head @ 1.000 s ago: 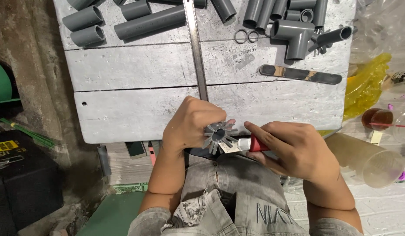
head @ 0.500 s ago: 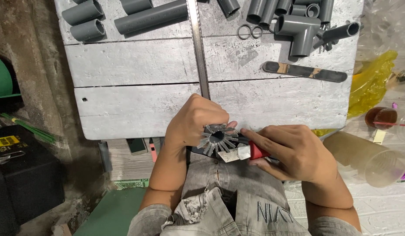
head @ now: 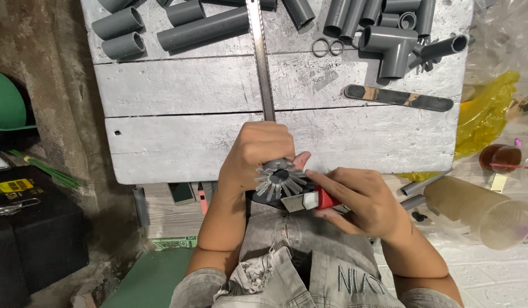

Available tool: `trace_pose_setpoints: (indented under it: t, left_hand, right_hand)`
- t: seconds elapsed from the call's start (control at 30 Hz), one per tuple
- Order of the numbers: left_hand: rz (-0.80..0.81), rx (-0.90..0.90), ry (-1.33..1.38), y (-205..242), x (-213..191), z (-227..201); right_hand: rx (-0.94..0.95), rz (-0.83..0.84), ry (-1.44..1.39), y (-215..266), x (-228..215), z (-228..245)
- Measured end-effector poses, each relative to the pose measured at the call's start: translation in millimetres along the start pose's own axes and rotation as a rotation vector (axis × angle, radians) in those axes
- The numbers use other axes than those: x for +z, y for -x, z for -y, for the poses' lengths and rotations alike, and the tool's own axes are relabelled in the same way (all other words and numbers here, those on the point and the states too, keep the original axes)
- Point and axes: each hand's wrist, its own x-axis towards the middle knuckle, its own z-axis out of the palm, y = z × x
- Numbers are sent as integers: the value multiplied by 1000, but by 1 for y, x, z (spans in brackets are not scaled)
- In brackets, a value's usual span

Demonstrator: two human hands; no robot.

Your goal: Trimming and cleaning the edges of a gear-shaped PVC component using a utility knife.

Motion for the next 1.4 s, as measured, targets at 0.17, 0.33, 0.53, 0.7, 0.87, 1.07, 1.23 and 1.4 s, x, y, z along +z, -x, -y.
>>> trace_pose_setpoints:
  t: [0.17, 0.33, 0.53, 0.7, 0.87, 1.07, 1.23, 1.4]
  left_hand:
    - [-123, -12, -56, -7, -5, -8]
    - [-134, 21, -155, 0, -10, -4]
    - [-157, 156, -329, 2, -13, -9]
    - [-198, 223, -265, -6, -9, -12]
    - [-241, 209, -243, -3, 0, -11]
    - [-254, 224, -198, -7, 3, -13]
    - [-266, 213, -174, -8, 5, -16]
    - [-265, 208, -175, -9, 4, -19]
  right_hand:
    - [163, -88, -168, 4, -1, 0]
    - [297, -230, -411, -8, -4, 13]
    - [318, -196, -573, -23, -16, 25]
    - [302, -131, -534, -29, -21, 26]
    - [306, -162, -411, -25, -20, 23]
    - [327, -158, -359, -25, -19, 25]
    - [343, -143, -369, -21, -17, 23]
    - [333, -109, -335, -21, -19, 23]
